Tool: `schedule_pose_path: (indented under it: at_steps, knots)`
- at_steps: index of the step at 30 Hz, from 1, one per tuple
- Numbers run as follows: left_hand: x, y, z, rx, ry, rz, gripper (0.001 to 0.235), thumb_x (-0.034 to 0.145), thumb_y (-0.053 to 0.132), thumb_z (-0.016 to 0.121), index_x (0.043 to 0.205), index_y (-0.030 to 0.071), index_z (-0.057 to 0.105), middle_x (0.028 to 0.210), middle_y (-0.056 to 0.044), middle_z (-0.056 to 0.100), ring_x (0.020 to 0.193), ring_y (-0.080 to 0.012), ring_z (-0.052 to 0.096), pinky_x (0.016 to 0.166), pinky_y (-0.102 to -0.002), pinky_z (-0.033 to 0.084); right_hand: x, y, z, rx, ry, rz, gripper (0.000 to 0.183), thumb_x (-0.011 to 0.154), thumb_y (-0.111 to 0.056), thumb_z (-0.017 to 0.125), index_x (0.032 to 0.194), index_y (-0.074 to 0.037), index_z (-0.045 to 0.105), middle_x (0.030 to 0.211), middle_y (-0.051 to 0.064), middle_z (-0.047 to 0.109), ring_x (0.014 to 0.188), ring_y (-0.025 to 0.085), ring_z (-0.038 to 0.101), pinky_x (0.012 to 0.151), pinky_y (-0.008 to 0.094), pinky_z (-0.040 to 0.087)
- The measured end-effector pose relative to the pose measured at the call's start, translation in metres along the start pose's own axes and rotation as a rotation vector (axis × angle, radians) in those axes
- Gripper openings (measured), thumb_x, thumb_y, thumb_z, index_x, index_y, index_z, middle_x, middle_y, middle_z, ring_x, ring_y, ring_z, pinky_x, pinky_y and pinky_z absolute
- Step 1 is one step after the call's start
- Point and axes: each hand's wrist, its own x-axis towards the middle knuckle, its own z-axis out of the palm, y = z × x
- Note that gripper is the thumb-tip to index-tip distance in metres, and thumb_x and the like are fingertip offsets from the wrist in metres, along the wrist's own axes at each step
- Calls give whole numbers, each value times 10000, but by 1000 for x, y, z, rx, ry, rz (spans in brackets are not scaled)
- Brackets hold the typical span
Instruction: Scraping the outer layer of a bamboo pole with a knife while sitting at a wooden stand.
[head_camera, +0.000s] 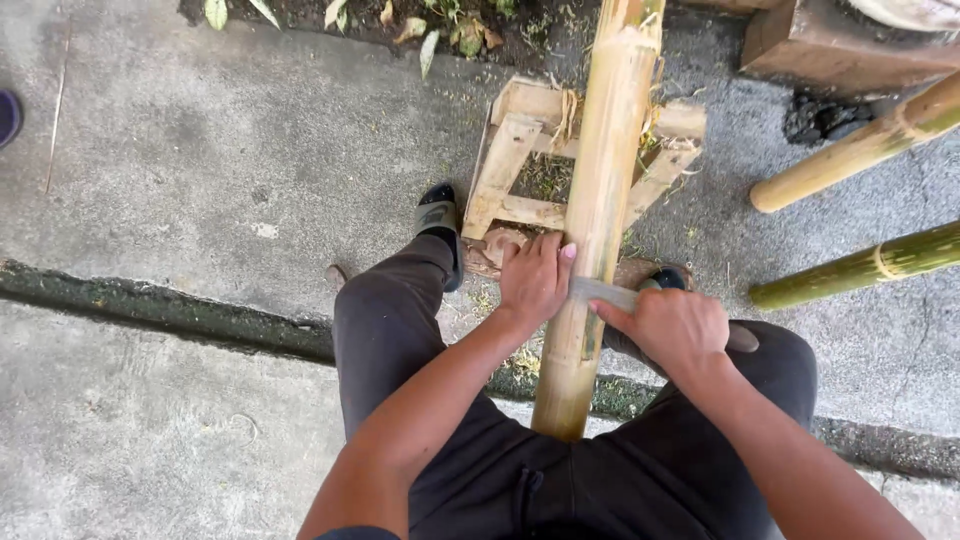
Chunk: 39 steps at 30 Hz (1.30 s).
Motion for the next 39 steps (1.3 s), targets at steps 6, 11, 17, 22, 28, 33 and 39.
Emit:
schedule_pose_path:
  at_steps: [6,11,17,22,28,33,39]
  knots:
    - [25,-3,6,37,44,-18,546,1096,412,197,1210,58,597,1006,-168,728,841,-298,685,828,-461,400,18,6,6,-5,-5,9,806,856,-818,502,607,-89,737,588,135,685,559,304,714,501,434,548]
    - [37,1,2,-22,152,0,560,1109,444,191,1198,64,593,1055,-147,734,889,-301,691,864,-458,417,24,6,-3,-24,-19,72,830,868,-840,487,650,-84,753,603,145,694,578,319,717,521,440,550]
    - [15,-9,6,8,17,31,543,1116,412,183,1278,46,550,1078,-175,706,942,-302,689,860,-460,413,17,3,1,-16,-55,28,812,846,-842,490,677,-97,765,623,141,706,582,317,721,533,440,557]
    - [64,-2,-7,-12,192,60,475,1110,398,260,1254,74,576,1087,-162,717,960,-326,674,854,-481,416,54,15,-3,0,9,44,808,864,-832,509,704,-83,766,633,166,702,571,323,713,507,450,551]
    - [40,-2,-11,-1,141,83,471,1093,380,286,1223,33,577,1072,-184,687,954,-329,645,850,-500,408,34,9,-4,-21,-32,50,835,867,-849,482,673,-87,765,641,161,714,616,314,734,559,436,569]
    - [63,-10,3,28,144,63,477,1102,393,269,1208,64,598,1068,-154,690,944,-308,617,856,-474,403,55,12,-11,-9,-129,82,830,861,-856,445,719,-108,776,628,134,717,595,287,738,534,428,567]
    - [158,-11,-3,67,308,85,477,1104,403,253,1202,99,607,1090,-119,677,1029,-276,587,925,-448,397,127,29,-52,-22,-178,150,906,928,-866,403,740,-66,785,691,127,731,662,272,742,594,424,567]
